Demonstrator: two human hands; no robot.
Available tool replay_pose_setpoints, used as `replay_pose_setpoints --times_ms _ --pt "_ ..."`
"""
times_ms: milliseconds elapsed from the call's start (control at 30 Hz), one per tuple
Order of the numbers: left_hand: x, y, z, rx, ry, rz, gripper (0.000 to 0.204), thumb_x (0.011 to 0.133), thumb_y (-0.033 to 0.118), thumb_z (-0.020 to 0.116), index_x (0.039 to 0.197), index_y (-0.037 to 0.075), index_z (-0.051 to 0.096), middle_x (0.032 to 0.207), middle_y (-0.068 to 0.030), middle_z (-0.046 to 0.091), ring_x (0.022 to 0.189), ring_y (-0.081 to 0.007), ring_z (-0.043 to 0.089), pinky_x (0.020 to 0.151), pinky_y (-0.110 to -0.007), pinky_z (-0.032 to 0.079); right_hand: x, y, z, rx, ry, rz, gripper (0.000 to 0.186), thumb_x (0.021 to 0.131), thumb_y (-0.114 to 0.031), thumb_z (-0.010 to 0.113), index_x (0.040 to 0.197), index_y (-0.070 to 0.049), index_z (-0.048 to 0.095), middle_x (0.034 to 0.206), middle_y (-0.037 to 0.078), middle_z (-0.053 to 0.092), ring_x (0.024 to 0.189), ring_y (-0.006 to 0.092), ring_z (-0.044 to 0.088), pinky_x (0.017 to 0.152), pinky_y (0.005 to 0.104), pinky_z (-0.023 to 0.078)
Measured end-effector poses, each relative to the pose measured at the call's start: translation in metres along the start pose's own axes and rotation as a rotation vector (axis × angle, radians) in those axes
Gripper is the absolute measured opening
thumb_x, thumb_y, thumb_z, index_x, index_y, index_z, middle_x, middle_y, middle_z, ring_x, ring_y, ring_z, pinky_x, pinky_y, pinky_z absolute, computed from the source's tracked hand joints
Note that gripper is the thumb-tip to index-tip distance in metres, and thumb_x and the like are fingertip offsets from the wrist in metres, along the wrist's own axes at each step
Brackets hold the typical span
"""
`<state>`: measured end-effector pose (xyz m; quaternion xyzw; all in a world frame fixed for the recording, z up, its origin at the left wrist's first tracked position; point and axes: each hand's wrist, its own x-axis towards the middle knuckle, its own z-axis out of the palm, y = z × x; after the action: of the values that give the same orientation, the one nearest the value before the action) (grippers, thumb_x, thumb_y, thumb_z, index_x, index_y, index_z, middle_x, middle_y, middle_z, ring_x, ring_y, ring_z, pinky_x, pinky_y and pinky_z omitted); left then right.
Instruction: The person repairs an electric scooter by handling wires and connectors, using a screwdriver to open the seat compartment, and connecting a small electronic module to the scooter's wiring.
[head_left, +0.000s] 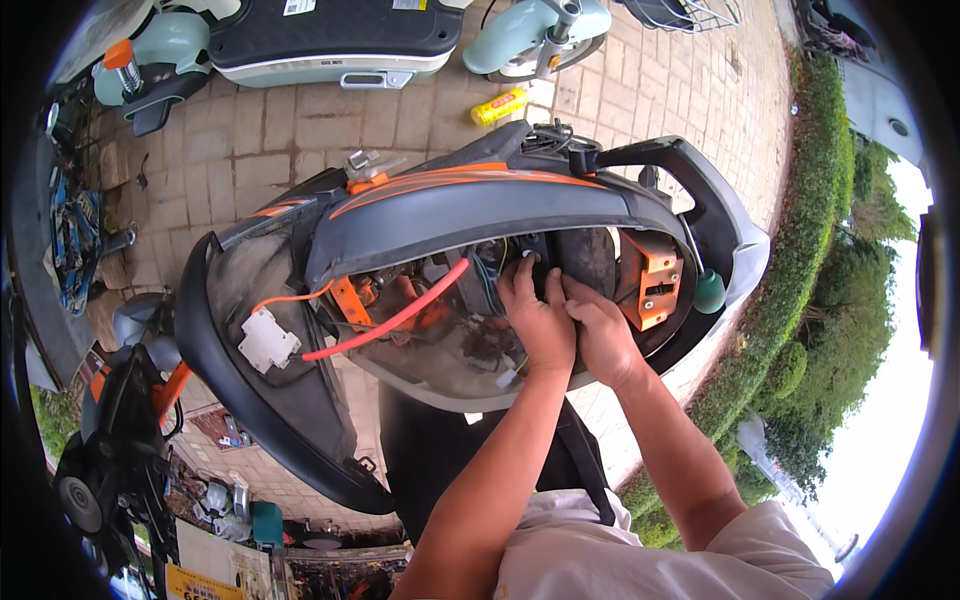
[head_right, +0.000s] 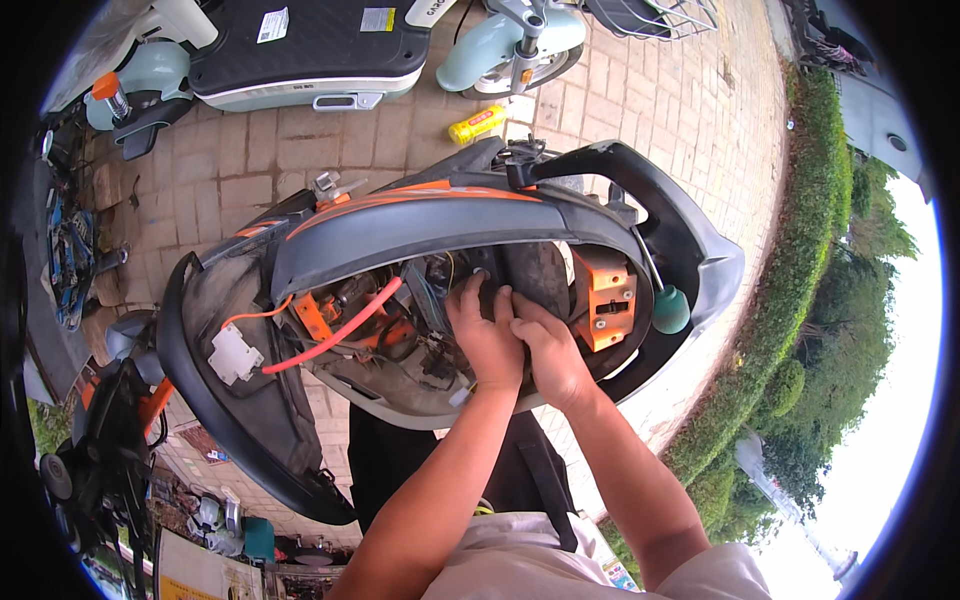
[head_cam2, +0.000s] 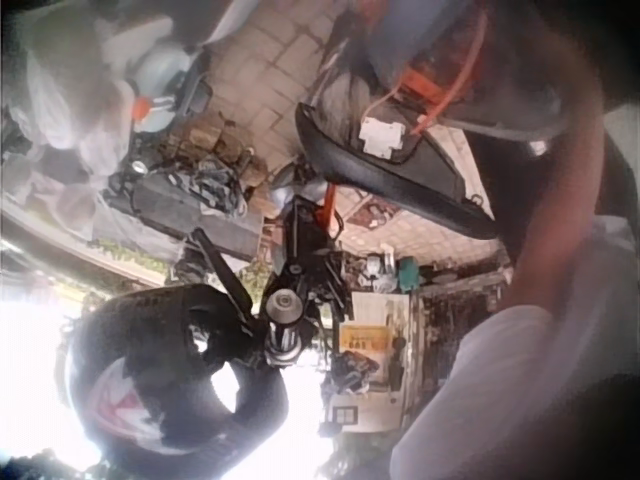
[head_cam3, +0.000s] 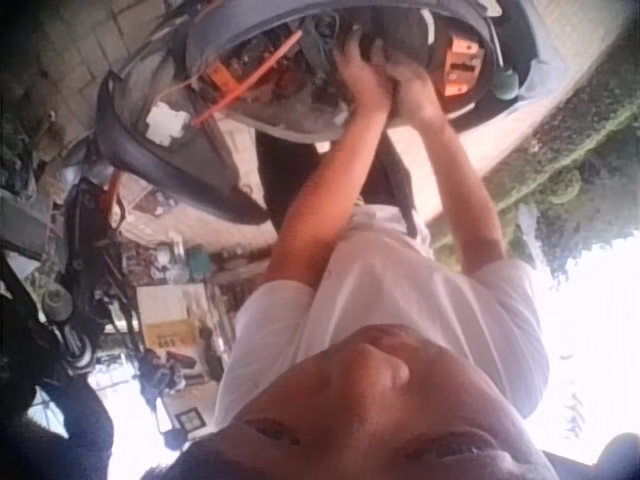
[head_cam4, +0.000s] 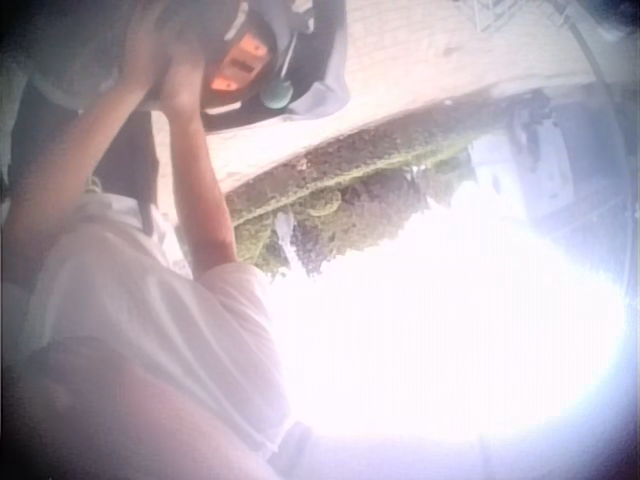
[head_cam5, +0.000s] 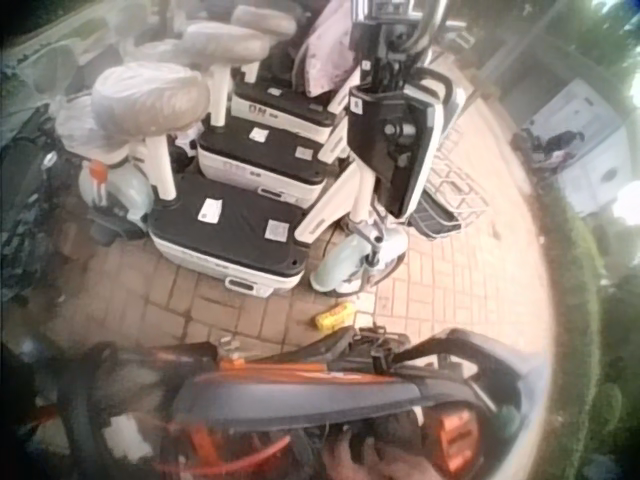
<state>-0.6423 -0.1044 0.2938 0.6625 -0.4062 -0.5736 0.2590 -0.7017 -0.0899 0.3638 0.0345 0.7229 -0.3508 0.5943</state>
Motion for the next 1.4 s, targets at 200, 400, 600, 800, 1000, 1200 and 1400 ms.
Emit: replay_pose_setpoints --times_ms 200,400,600,800,1000,1200,1400 --pt "-0.003 -0.006 0.004 -0.045 -0.02 -0.029 0.038 0.085 0.002 0.066 0.121 0.001 0.056 0.122 -0.0183 0.05 0.109 -0.0327 0.055 0.093 -0.04 0.046 -0.081 -0.031 0.002 -0.91 0.148 -0.472 0.05 0.082 0.0 0.065 0.13 0.003 0.052 0.114 0.014 0.058 0.097 0.0191 0.059 0.088 0.0302 0.048" --pt "-0.004 -0.003 0.005 0.05 0.016 0.051 0.043 0.084 0.001 0.065 0.125 0.001 0.053 0.119 -0.0215 0.051 0.109 -0.0392 0.052 0.095 -0.045 0.042 -0.102 -0.073 -0.067 -1.72 0.656 -0.663 0.061 0.077 -0.003 0.072 0.132 -0.004 0.048 0.124 0.021 0.049 0.105 0.0364 0.055 0.086 0.0424 0.048" --pt "-0.003 -0.002 0.011 0.054 0.056 0.051 0.042 0.084 0.0 0.063 0.125 -0.001 0.055 0.116 -0.0219 0.051 0.107 -0.0384 0.052 0.093 -0.044 0.043 -0.086 -0.075 -0.091 -1.548 0.543 -0.54 0.063 0.08 -0.008 0.072 0.137 -0.006 0.044 0.125 0.02 0.048 0.106 0.0404 0.055 0.09 0.0458 0.047" --pt "-0.003 -0.006 0.016 0.087 0.09 0.059 0.041 0.081 -0.001 0.063 0.122 -0.001 0.059 0.114 -0.0214 0.052 0.105 -0.0374 0.054 0.092 -0.044 0.044 -0.1 -0.103 -0.093 -1.569 0.441 -0.829 0.062 0.077 -0.008 0.075 0.131 0.0 0.045 0.12 0.023 0.048 0.104 0.0417 0.054 0.091 0.0462 0.046" --pt "-0.003 -0.005 0.017 0.117 0.086 0.022 0.04 0.08 -0.001 0.064 0.12 0.0 0.062 0.114 -0.0209 0.053 0.105 -0.0377 0.054 0.091 -0.044 0.044 -0.1 -0.174 -0.061 -1.369 -0.152 -1.063 0.06 0.067 -0.005 0.075 0.121 0.006 0.052 0.11 0.026 0.056 0.094 0.0347 0.062 0.078 0.0411 0.053" --pt "-0.005 -0.003 0.015 0.134 0.098 0.017 0.043 0.08 -0.001 0.063 0.123 0.002 0.062 0.114 -0.0205 0.053 0.104 -0.0352 0.055 0.094 -0.041 0.044 -0.044 -0.208 0.012 -1.646 -0.57 -1.114 0.06 0.061 -0.001 0.075 0.118 0.004 0.057 0.109 0.019 0.055 0.088 0.035 0.061 0.074 0.0411 0.054" --pt "-0.005 0.0 0.014 0.124 0.105 -0.016 0.043 0.081 -0.001 0.064 0.124 0.004 0.06 0.112 -0.0177 0.056 0.105 -0.0367 0.054 0.09 -0.043 0.045 -0.018 -0.175 0.041 -1.85 -0.59 -1.26 0.056 0.062 -0.005 0.079 0.112 0.006 0.057 0.108 0.021 0.059 0.084 0.0326 0.062 0.071 0.0384 0.054"
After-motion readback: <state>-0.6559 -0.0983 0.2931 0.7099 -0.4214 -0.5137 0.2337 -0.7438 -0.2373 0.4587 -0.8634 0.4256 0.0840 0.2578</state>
